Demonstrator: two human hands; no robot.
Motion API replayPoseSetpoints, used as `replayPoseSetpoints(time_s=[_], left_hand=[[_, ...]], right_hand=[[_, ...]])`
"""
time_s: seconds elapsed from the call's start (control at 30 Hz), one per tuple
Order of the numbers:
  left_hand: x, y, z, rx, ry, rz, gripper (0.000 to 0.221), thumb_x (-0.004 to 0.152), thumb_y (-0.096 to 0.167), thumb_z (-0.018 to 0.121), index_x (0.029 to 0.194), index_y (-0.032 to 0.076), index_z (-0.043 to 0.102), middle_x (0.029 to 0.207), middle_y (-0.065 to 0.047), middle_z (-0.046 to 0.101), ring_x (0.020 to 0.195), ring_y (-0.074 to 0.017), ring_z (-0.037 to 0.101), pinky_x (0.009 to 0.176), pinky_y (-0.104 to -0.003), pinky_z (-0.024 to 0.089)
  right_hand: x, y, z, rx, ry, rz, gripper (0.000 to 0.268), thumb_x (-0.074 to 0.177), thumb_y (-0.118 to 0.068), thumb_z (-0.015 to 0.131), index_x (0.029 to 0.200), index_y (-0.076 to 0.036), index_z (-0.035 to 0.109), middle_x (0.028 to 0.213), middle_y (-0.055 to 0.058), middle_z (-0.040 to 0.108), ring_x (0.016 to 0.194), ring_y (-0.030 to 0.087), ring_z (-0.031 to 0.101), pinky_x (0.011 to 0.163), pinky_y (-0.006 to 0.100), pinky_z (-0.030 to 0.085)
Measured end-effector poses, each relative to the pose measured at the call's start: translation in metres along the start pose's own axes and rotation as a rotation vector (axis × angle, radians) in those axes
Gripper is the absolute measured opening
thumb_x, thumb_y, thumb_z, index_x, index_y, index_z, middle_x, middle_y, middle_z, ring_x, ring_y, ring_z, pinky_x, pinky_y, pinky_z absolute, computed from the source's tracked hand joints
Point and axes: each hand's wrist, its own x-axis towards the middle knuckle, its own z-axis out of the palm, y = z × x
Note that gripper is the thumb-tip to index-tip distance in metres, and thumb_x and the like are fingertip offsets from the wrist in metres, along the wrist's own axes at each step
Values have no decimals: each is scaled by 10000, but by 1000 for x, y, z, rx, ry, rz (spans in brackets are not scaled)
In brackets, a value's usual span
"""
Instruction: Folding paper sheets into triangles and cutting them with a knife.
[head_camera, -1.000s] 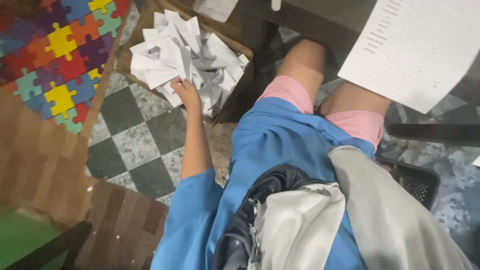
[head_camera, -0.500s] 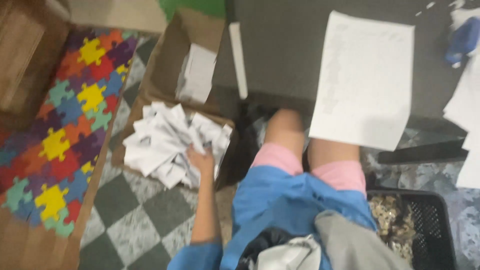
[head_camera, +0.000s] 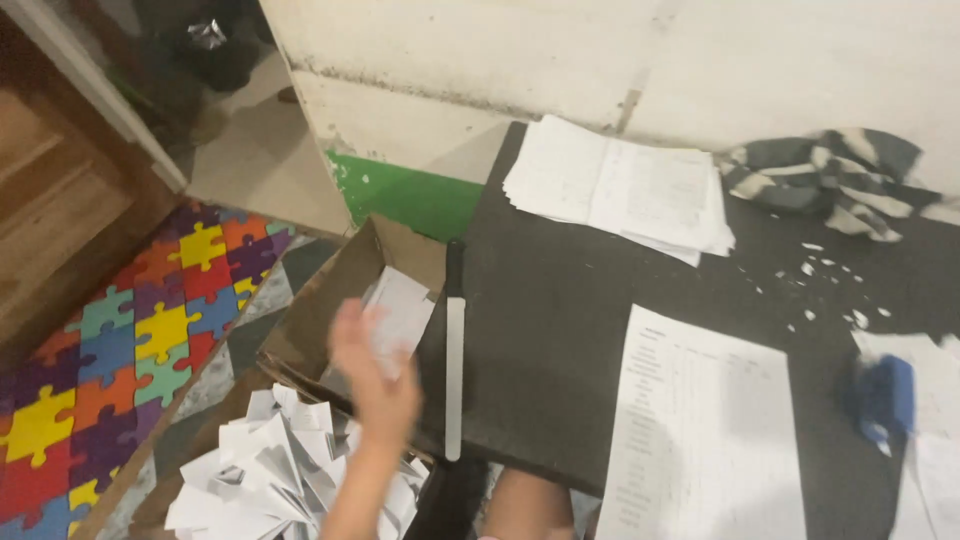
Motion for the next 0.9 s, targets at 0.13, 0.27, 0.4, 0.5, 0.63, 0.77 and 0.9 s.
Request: replayPoseSetpoints(time_s=[0.13, 0.27, 0.4, 0.5, 0.63, 0.77, 0.9], left_hand=[[-33, 58, 56, -43, -493, 111, 351, 902, 178, 456, 1239, 90, 502, 1379, -235, 342, 1296, -387, 341, 1070, -497, 242], [-47, 102, 84, -296, -1040, -61, 346, 961, 238, 386, 1256, 79, 473, 1438, -215, 206, 1306, -431, 215, 1031, -629, 227], [-82, 103, 117, -404, -1073, 139, 338, 1008, 211, 373, 1299, 51, 430, 1423, -249, 318, 1313, -425, 340, 1043, -616, 219], [-93, 99, 130, -121, -1339, 377, 466, 1001, 311, 296, 1414, 108, 364, 1528, -142, 285, 1394, -345, 264, 1062, -579, 184], [-84, 110, 129, -143, -1351, 311, 452, 983, 304, 310, 1382, 111, 400, 1505, -130, 308, 1383, -339, 263, 1065, -587, 138], [-88, 119, 117, -79, -1255, 377, 444, 969, 304, 360, 1370, 126, 428, 1476, -128, 360, 1369, -335, 305, 1068, -570, 175], [-99, 116, 117, -34, -1272, 390, 458, 977, 323, 303, 1375, 127, 415, 1495, -120, 314, 1385, -320, 260, 1088, -573, 136]], right_hand=[[15, 22, 73, -8, -72, 11, 916, 486, 250, 293, 1368, 18, 382, 1547, 266, 203, 1459, 385, 114, 1176, 480, 53], [-46, 56, 173, -162, -561, 148, 527, 939, -350, 204, 1458, -272, 250, 1539, 63, 189, 1413, 301, 135, 1110, 505, 51], [-59, 70, 186, -362, -354, -64, 585, 910, -403, 337, 1464, -214, 331, 1515, 122, 351, 1369, 349, 356, 1057, 571, 272], [-56, 70, 188, -259, -453, 56, 570, 918, -426, 297, 1454, -235, 311, 1525, 98, 289, 1390, 332, 265, 1083, 560, 174], [-55, 74, 185, -245, -486, 116, 573, 923, -470, 252, 1456, -263, 291, 1532, 74, 254, 1401, 310, 223, 1083, 550, 145], [-55, 65, 174, -98, -461, 149, 547, 923, -425, 335, 1413, -183, 364, 1517, 121, 267, 1406, 300, 209, 1098, 549, 103], [-80, 23, 106, 256, -247, 297, 490, 927, -333, 391, 1358, -103, 422, 1510, 146, 288, 1389, 296, 259, 1120, 533, 76]])
